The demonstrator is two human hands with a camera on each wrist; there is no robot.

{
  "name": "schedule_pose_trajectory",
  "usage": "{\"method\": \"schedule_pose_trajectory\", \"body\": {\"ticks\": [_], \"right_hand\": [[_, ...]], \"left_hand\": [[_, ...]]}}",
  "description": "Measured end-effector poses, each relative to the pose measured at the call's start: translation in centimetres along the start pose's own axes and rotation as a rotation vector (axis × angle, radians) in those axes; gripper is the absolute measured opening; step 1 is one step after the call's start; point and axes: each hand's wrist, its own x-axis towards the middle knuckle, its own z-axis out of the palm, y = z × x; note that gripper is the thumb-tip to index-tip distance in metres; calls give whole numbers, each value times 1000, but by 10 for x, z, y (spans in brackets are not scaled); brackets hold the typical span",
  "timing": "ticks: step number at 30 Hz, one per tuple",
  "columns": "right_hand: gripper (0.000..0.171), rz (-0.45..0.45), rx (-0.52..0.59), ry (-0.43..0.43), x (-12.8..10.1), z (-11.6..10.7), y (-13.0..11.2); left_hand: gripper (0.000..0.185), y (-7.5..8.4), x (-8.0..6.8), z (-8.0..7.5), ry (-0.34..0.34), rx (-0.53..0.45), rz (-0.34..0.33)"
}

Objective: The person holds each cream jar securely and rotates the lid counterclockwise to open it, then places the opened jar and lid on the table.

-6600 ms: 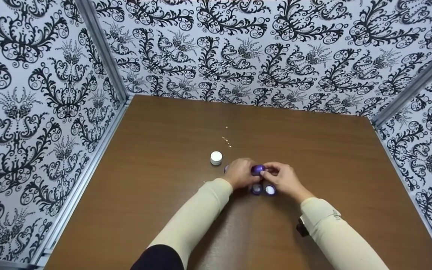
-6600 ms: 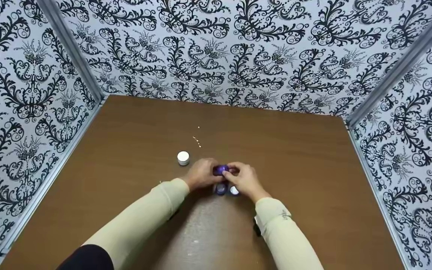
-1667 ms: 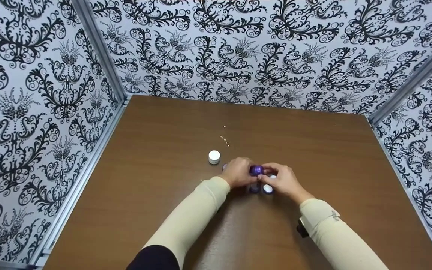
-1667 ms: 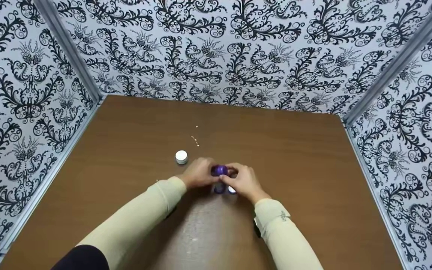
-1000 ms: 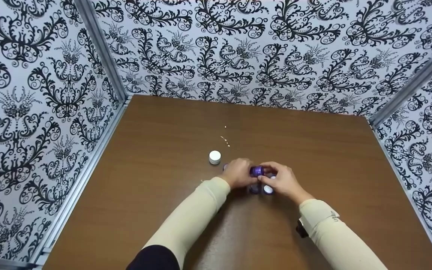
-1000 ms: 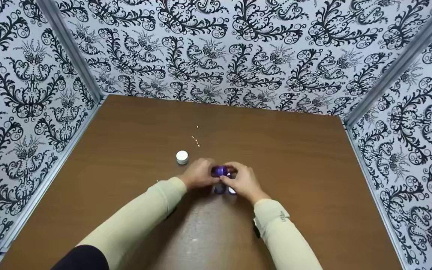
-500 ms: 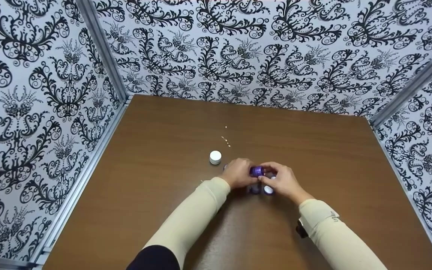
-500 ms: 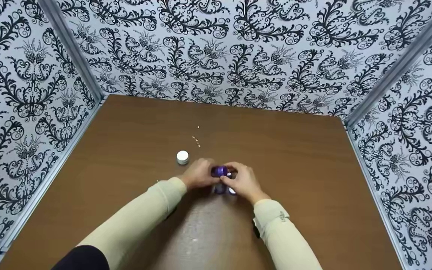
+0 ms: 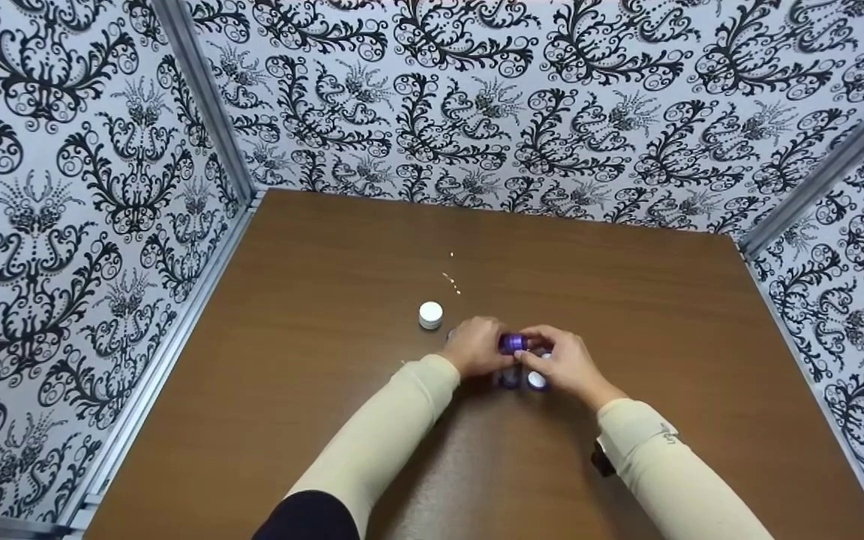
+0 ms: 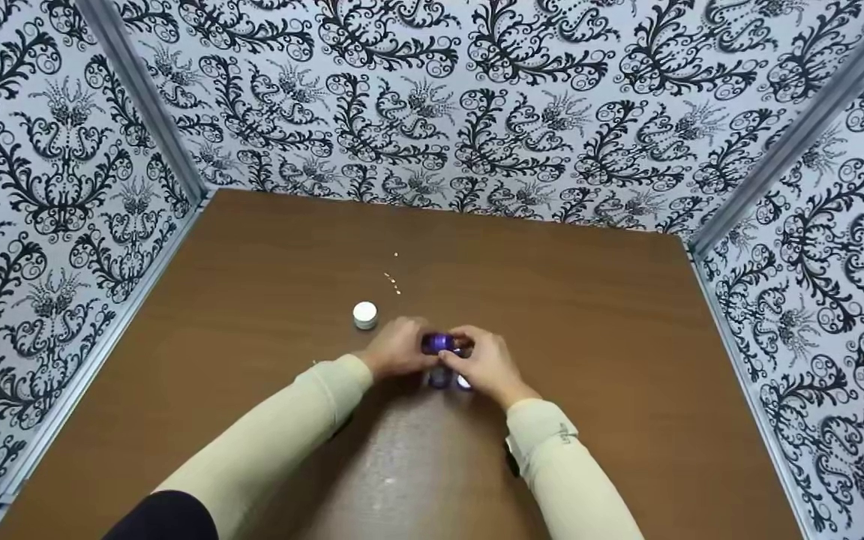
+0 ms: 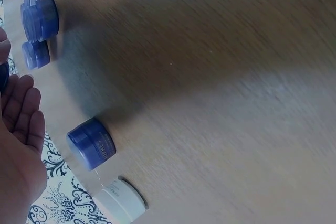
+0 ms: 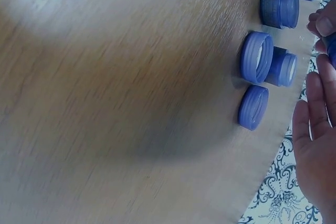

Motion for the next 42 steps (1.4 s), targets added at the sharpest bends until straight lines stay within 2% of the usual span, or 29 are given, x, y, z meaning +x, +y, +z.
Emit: {"method": "schedule_pose_trajectory", "body": {"ticks": [8, 16, 24, 28, 34, 42], "right_hand": [[38, -29, 38, -3, 1, 1, 1], [33, -15, 4, -4, 3, 0, 0], [36, -53, 23, -2, 3, 0, 1], [37, -23, 30, -12, 3, 0, 0], [33, 41, -40, -29, 3, -1, -4], [32, 15, -28, -19, 3, 1, -5]], "left_hand": [[43, -1, 0, 1, -4, -18, -11], [36, -2, 1, 1, 13, 1, -3], [36, -3, 1, 0, 8, -5, 2], [37, -2, 0, -1, 10, -8, 10], [36, -2, -1, -4, 8, 38, 23], [34, -4, -1, -2, 19, 39, 23]]}}
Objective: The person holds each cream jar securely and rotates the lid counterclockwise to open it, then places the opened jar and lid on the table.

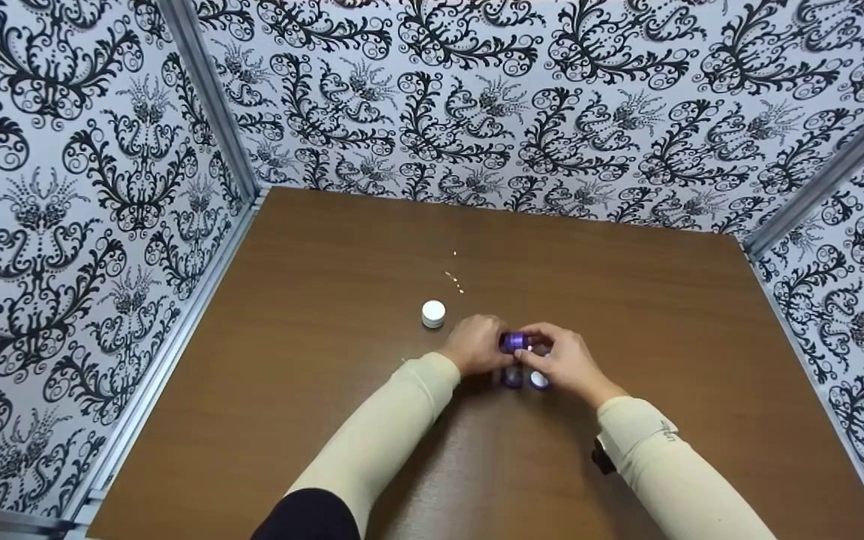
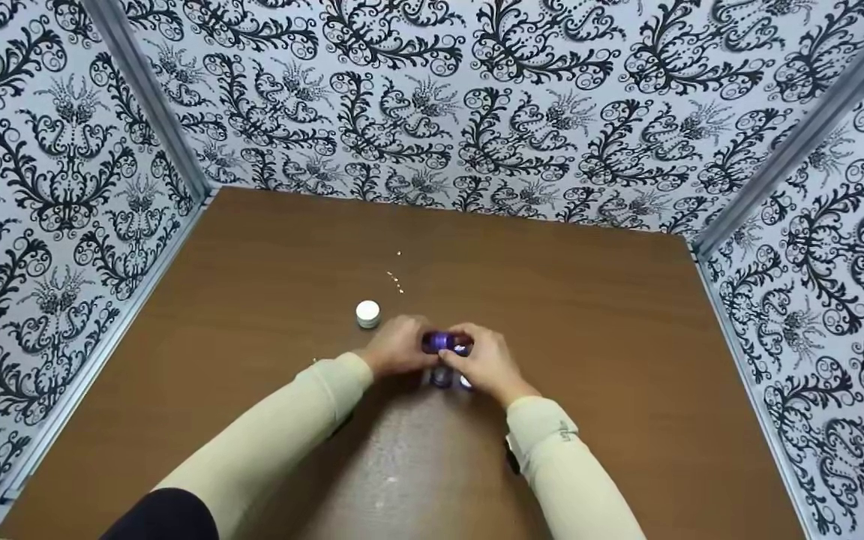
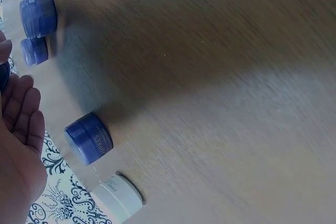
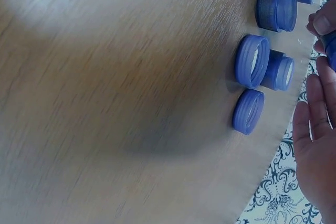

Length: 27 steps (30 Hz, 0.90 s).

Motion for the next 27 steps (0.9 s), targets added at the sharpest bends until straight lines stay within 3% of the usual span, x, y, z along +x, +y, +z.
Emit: {"method": "schedule_pose_trajectory", "body": {"ticks": [7, 14, 27], "right_hand": [[37, -6, 33, -5, 0, 0, 1], [32, 24, -7, -11, -1, -1, -1], [37, -23, 52, 5, -1, 0, 3]], "left_hand": [[37, 0, 0, 1, -5, 0, 8], [34, 1, 0, 2, -3, -7, 2], [35, 2, 1, 2, -7, -7, -4]]}}
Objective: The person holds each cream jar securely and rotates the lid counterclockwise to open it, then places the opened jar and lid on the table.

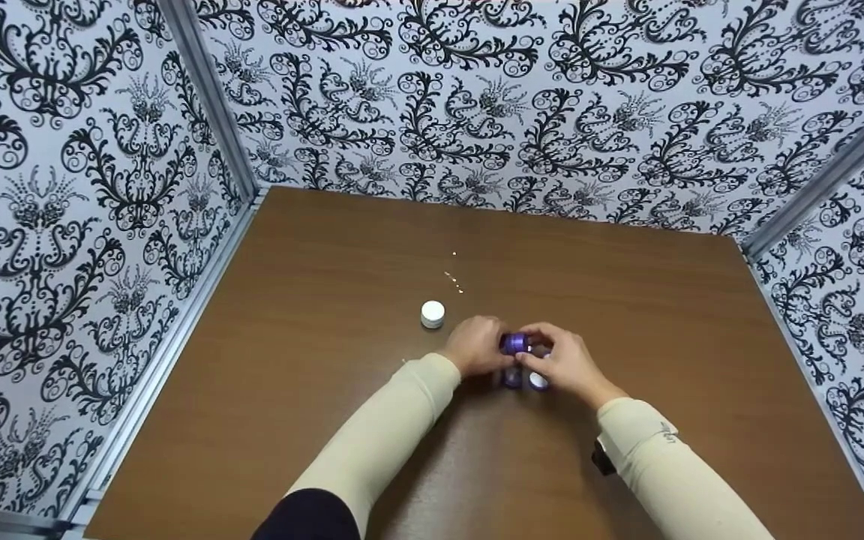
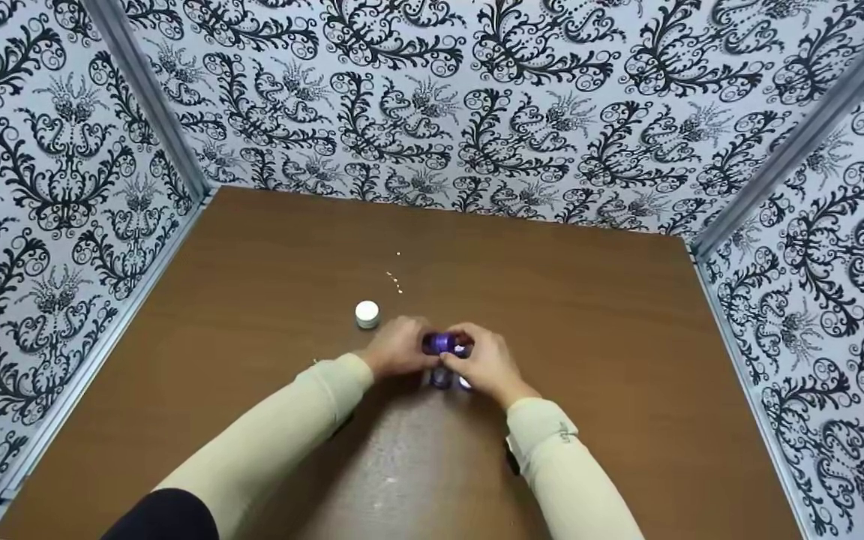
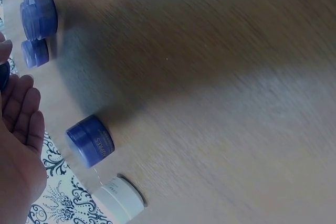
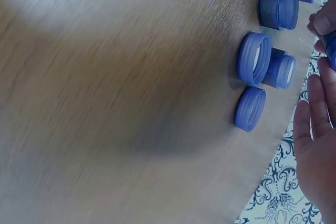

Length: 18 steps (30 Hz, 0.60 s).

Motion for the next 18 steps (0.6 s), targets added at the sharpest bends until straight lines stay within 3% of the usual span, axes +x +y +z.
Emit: {"method": "schedule_pose_trajectory", "body": {"ticks": [12, 18], "right_hand": [[32, 36, -80, -3, 1, -3, -1], [31, 20, -69, -7, 0, -2, -3]], "left_hand": [[34, 0, 2, -2, 16, 2, 3], [35, -1, 1, -1, 9, 5, -2]]}}
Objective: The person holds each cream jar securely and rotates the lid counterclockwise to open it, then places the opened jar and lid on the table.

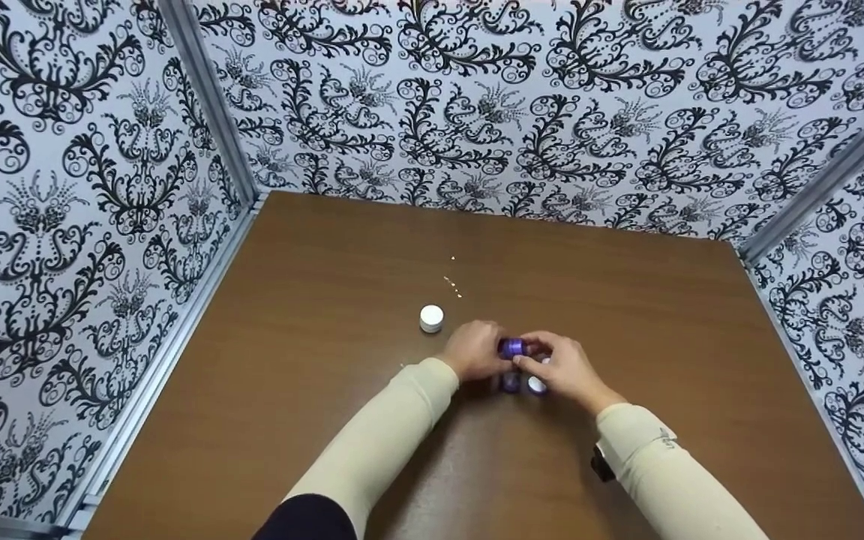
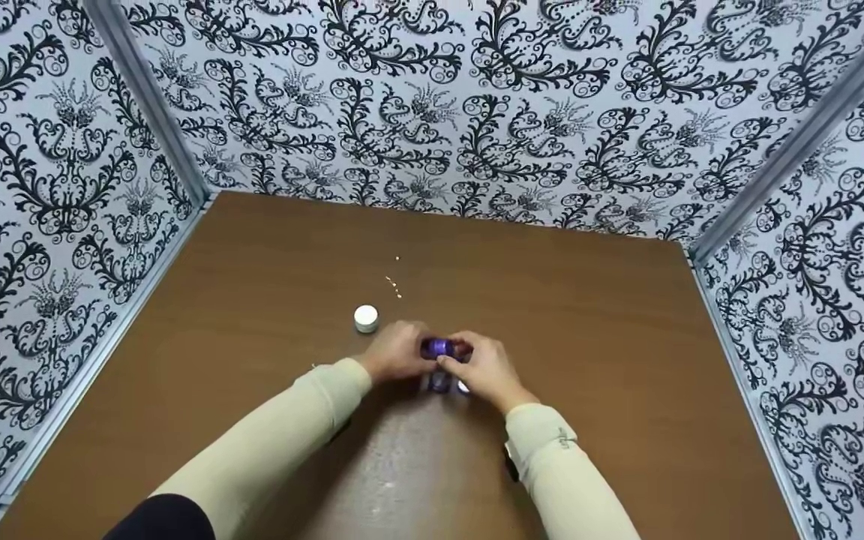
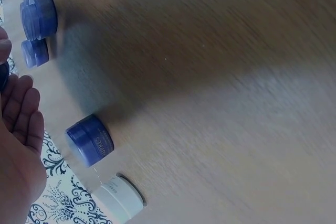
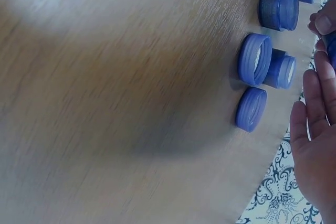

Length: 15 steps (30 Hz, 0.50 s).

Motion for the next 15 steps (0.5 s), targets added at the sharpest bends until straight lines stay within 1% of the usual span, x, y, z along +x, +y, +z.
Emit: {"method": "schedule_pose_trajectory", "body": {"ticks": [4, 7, 12, 15], "right_hand": [[33, -24, 42, -2, -1, 2, 0], [34, -21, 63, -14, -1, 3, -1], [34, 21, 22, -21, -1, 3, -1], [32, 22, 9, -9, 1, 1, 0]], "left_hand": [[37, 0, -1, 1, 4, 5, 5], [36, -1, -2, 2, 2, 7, 8], [33, -1, -4, 2, -8, 12, 1], [33, -1, -1, 1, 1, 12, 2]]}}
